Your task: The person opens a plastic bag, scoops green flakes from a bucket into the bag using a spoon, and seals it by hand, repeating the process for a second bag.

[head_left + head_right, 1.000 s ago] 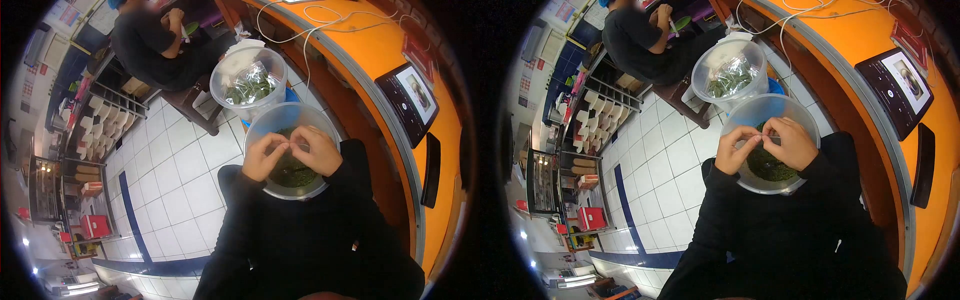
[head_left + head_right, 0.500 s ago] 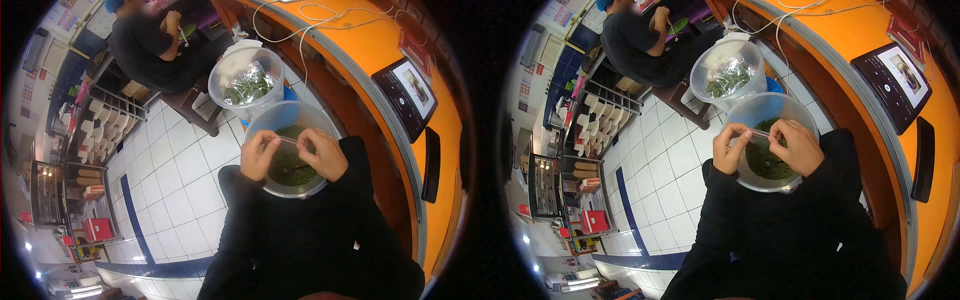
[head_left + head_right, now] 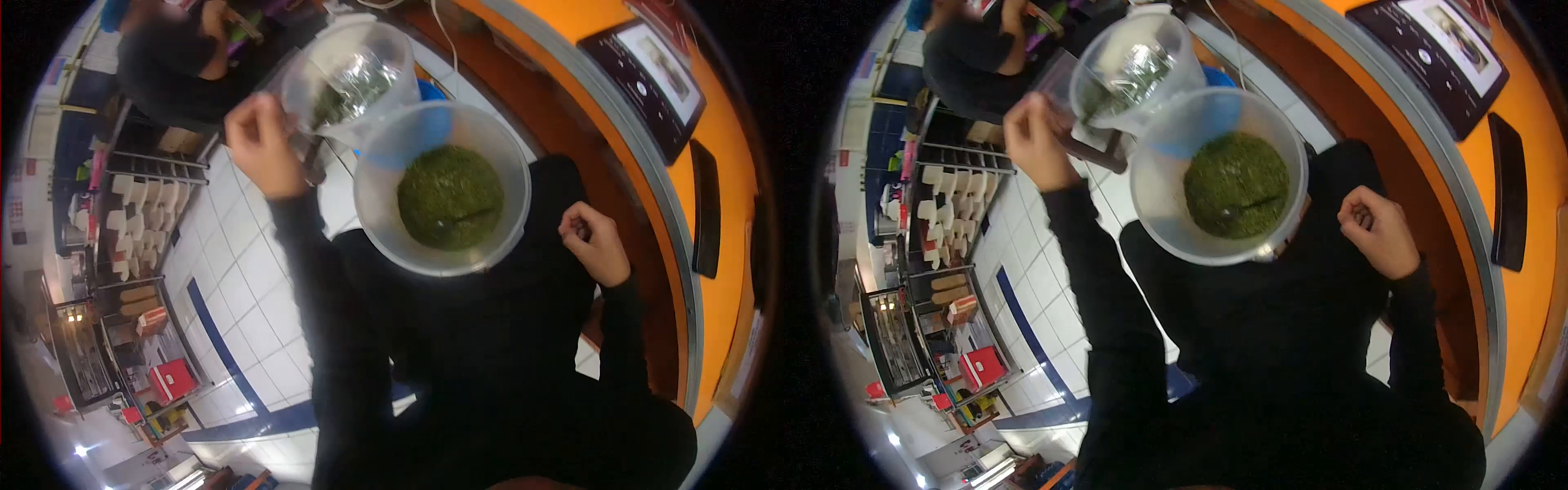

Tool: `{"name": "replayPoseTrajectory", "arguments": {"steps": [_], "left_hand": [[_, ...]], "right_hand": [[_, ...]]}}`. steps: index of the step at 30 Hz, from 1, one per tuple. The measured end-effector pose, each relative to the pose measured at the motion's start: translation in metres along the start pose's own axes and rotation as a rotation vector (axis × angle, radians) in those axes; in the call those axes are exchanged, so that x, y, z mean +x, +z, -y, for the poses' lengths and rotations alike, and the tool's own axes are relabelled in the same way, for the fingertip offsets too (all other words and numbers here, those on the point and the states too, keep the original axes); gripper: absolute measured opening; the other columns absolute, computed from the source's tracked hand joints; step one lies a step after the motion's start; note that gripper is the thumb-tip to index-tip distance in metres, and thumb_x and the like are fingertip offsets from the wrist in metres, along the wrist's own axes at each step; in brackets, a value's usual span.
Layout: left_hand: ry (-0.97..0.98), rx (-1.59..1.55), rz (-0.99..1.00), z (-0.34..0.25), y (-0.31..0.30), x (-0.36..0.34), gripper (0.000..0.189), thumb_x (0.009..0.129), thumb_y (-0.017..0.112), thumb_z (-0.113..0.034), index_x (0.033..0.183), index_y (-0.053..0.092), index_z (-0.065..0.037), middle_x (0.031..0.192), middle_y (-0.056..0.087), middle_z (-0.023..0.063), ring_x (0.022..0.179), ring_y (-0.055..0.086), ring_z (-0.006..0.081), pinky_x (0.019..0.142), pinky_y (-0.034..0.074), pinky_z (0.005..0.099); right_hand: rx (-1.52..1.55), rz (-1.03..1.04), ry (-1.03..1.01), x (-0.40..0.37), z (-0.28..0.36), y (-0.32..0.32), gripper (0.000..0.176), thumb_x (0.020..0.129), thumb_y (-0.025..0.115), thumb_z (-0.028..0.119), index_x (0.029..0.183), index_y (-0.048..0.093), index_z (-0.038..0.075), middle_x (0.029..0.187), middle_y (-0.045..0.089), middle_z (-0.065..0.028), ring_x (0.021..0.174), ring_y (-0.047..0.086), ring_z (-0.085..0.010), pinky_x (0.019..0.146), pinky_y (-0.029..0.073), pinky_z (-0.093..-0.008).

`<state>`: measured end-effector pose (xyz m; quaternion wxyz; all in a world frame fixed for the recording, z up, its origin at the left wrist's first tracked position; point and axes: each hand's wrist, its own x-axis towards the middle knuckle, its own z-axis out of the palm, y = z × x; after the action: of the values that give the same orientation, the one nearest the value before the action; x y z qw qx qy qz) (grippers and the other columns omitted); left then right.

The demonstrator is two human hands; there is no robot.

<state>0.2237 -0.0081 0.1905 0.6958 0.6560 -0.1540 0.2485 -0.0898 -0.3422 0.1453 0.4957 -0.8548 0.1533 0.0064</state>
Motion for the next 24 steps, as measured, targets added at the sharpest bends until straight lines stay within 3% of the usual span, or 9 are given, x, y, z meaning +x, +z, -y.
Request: {"name": "replayPoseTrajectory", "arguments": {"steps": [3, 6, 8, 12, 15, 16, 18, 21, 24], "left_hand": [[-0.036, 0.132, -0.011, 0.033, 0.013, 0.058, 0.029, 0.099, 0.074, -0.019, 0.115, 0.065, 0.004, 0.097, 0.074, 0.0115, 0.075, 0.070, 0.0168, 0.064, 0.058, 0.0292], [0.092, 0.845, 0.193, 0.107, -0.004, 0.077, 0.058, 0.092, 0.079, -0.033, 0.130, 0.063, 0.008, 0.105, 0.075, 0.0185, 0.092, 0.073, 0.0294, 0.087, 0.058, 0.0399], [0.090, 0.905, 0.195, 0.092, 0.004, 0.040, 0.063, 0.091, 0.078, -0.036, 0.136, 0.060, 0.005, 0.116, 0.072, 0.0198, 0.104, 0.070, 0.0321, 0.095, 0.054, 0.0430], [0.048, 0.643, 0.313, 0.053, 0.014, -0.034, 0.044, 0.096, 0.075, -0.017, 0.133, 0.059, 0.002, 0.118, 0.069, 0.0149, 0.097, 0.070, 0.0210, 0.083, 0.056, 0.0349], [0.143, 0.636, 0.389, 0.052, 0.014, -0.065, 0.033, 0.098, 0.071, -0.012, 0.127, 0.063, 0.001, 0.111, 0.070, 0.0125, 0.093, 0.069, 0.0191, 0.081, 0.057, 0.0324], [0.249, 0.680, 0.412, 0.056, 0.014, -0.070, 0.030, 0.098, 0.072, -0.012, 0.124, 0.065, 0.001, 0.110, 0.070, 0.0121, 0.092, 0.069, 0.0182, 0.079, 0.057, 0.0321], [0.126, 0.622, 0.393, 0.058, 0.012, -0.074, 0.029, 0.097, 0.072, -0.012, 0.123, 0.066, 0.000, 0.107, 0.071, 0.0113, 0.090, 0.069, 0.0174, 0.076, 0.057, 0.0320], [0.109, 0.611, 0.401, 0.056, 0.014, -0.075, 0.029, 0.097, 0.073, -0.012, 0.123, 0.067, -0.002, 0.105, 0.071, 0.0104, 0.089, 0.069, 0.0166, 0.074, 0.058, 0.0319], [0.111, 0.598, 0.438, 0.056, 0.017, -0.075, 0.028, 0.096, 0.073, -0.011, 0.122, 0.067, -0.002, 0.102, 0.071, 0.0096, 0.087, 0.070, 0.0162, 0.073, 0.058, 0.0313]], "right_hand": [[0.030, 0.143, 0.066, -0.010, -0.047, 0.031, 0.008, 0.092, 0.071, 0.008, 0.097, 0.067, 0.002, 0.084, 0.067, -0.0038, 0.078, 0.065, -0.0127, 0.072, 0.052, -0.0304], [0.122, 0.209, 0.084, -0.006, -0.081, 0.088, 0.013, 0.093, 0.071, 0.010, 0.101, 0.070, -0.001, 0.093, 0.075, -0.0114, 0.086, 0.074, -0.0199, 0.077, 0.058, -0.0356], [0.008, 0.237, 0.178, 0.007, -0.090, 0.122, 0.016, 0.093, 0.069, 0.009, 0.103, 0.071, -0.004, 0.098, 0.076, -0.0188, 0.093, 0.076, -0.0292, 0.081, 0.060, -0.0411], [-0.260, 0.176, 0.264, 0.025, -0.112, 0.172, 0.017, 0.093, 0.068, 0.008, 0.101, 0.071, -0.006, 0.094, 0.074, -0.0237, 0.091, 0.075, -0.0372, 0.082, 0.060, -0.0453], [-0.503, 0.202, 0.077, 0.036, -0.144, 0.200, 0.019, 0.090, 0.071, 0.010, 0.097, 0.071, -0.007, 0.089, 0.073, -0.0246, 0.084, 0.075, -0.0392, 0.079, 0.060, -0.0461], [-0.509, 0.209, 0.074, 0.039, -0.143, 0.199, 0.019, 0.090, 0.071, 0.010, 0.097, 0.071, -0.007, 0.089, 0.073, -0.0246, 0.084, 0.075, -0.0392, 0.079, 0.060, -0.0461], [-0.203, 0.340, 0.320, 0.047, -0.139, 0.191, 0.031, 0.085, 0.078, 0.014, 0.106, 0.069, -0.006, 0.093, 0.075, -0.0225, 0.077, 0.075, -0.0358, 0.075, 0.060, -0.0457], [-0.053, 0.399, 0.400, 0.048, -0.126, 0.179, 0.047, 0.079, 0.086, 0.017, 0.117, 0.066, -0.005, 0.098, 0.076, -0.0200, 0.069, 0.075, -0.0312, 0.069, 0.061, -0.0450], [-0.277, 0.427, 0.191, 0.051, -0.152, 0.190, 0.055, 0.078, 0.089, 0.016, 0.123, 0.065, -0.004, 0.100, 0.077, -0.0181, 0.065, 0.073, -0.0277, 0.064, 0.061, -0.0438]]}}
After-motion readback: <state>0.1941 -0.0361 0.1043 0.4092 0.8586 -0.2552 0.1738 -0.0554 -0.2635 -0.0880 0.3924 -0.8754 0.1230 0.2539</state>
